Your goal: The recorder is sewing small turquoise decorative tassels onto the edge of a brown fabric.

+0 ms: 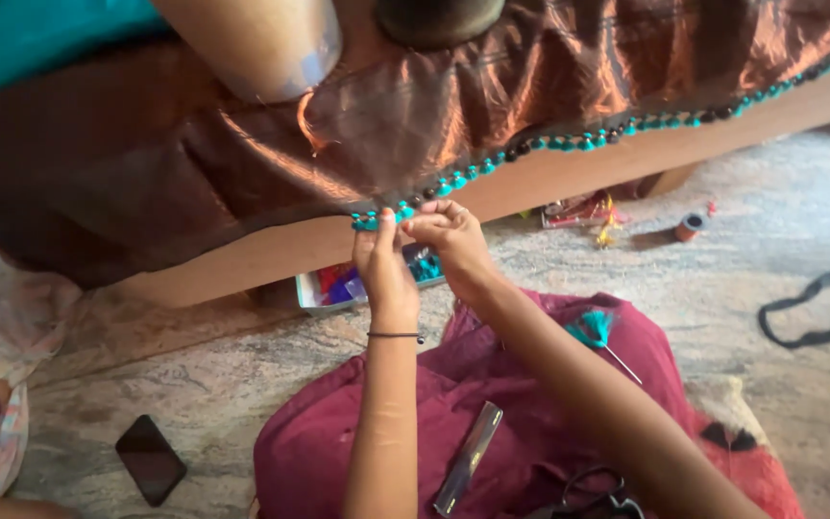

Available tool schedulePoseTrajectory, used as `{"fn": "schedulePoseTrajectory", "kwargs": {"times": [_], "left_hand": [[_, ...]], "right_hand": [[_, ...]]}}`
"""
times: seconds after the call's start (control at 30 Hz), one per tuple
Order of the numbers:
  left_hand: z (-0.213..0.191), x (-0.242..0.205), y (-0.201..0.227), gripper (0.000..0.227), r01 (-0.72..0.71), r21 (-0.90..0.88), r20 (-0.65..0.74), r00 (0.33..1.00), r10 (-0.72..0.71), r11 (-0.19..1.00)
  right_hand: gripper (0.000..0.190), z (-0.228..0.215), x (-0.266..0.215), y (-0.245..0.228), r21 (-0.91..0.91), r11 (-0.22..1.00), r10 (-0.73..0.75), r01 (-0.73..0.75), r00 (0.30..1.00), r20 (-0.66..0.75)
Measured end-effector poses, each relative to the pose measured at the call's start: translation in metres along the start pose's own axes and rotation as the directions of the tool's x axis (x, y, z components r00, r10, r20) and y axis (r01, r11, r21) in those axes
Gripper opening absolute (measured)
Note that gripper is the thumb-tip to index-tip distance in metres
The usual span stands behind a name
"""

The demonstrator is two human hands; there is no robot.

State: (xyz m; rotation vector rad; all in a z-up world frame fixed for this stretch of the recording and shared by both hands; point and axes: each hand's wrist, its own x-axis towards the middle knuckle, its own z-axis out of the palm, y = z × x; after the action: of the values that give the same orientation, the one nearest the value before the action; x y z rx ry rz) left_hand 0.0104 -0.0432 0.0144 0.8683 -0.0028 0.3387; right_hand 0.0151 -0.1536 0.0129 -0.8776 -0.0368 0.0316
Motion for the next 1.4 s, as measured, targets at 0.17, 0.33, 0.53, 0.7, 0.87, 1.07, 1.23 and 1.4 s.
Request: {"fn": "schedulePoseTrajectory", "kwargs": {"times": [0.17, 0.33, 0.53, 0.7, 0.87, 1.07, 1.23, 1.4], "left_hand": [[0.018, -0.006, 0.022, 0.025, 0.168, -0.353, 0.076, 0.986, -0.151, 0.921], [0.000, -0.003, 0.009, 0.029, 0.058, 0.156, 0.162, 0.983, -0.083, 0.986], [-0.012, -0.004, -0.005, 0.026, -0.135, 0.585, 0.237, 0.971, -0.010, 0.799], [-0.057, 0.001, -0.029, 0.019, -0.186, 0.564, 0.274, 0.961, 0.031, 0.804], [-0.051, 0.020, 0.046, 0.038, 0.273, -0.126, -0.028, 0.960, -0.278, 0.954], [-0.065, 0.033, 0.075, 0.020, 0.203, 0.012, 0.064, 0.977, -0.204, 0.979], [-0.069, 0.030, 0.085, 0.016, 0.151, 0.203, 0.050, 0.985, -0.165, 0.967], [-0.057, 0.032, 0.092, 0.013, 0.176, 0.341, 0.036, 0.979, -0.200, 0.923]], "right_hand": [[0.018, -0.059, -0.023, -0.005, -0.236, 0.970, 0.058, -0.049, 0.998, 0.028], [0.008, -0.169, -0.049, -0.028, -0.849, 0.526, 0.183, -0.053, 0.982, 0.052], [0.025, -0.291, -0.099, -0.055, -0.940, -0.325, 0.231, 0.101, 0.973, 0.024], [0.014, -0.282, -0.147, -0.050, -0.813, -0.487, 0.546, 0.319, 0.838, 0.002], [0.009, -0.270, -0.148, -0.028, -0.737, -0.342, 0.412, 0.583, 0.798, 0.440], [0.016, -0.295, -0.141, 0.032, -0.660, -0.389, 0.644, 0.642, 0.702, 0.304], [0.012, -0.226, -0.159, 0.008, -0.397, -0.421, 0.723, 0.815, 0.566, 0.396], [0.024, -0.256, -0.181, 0.042, -0.312, -0.326, 0.849, 0.892, 0.421, 0.318]]}}
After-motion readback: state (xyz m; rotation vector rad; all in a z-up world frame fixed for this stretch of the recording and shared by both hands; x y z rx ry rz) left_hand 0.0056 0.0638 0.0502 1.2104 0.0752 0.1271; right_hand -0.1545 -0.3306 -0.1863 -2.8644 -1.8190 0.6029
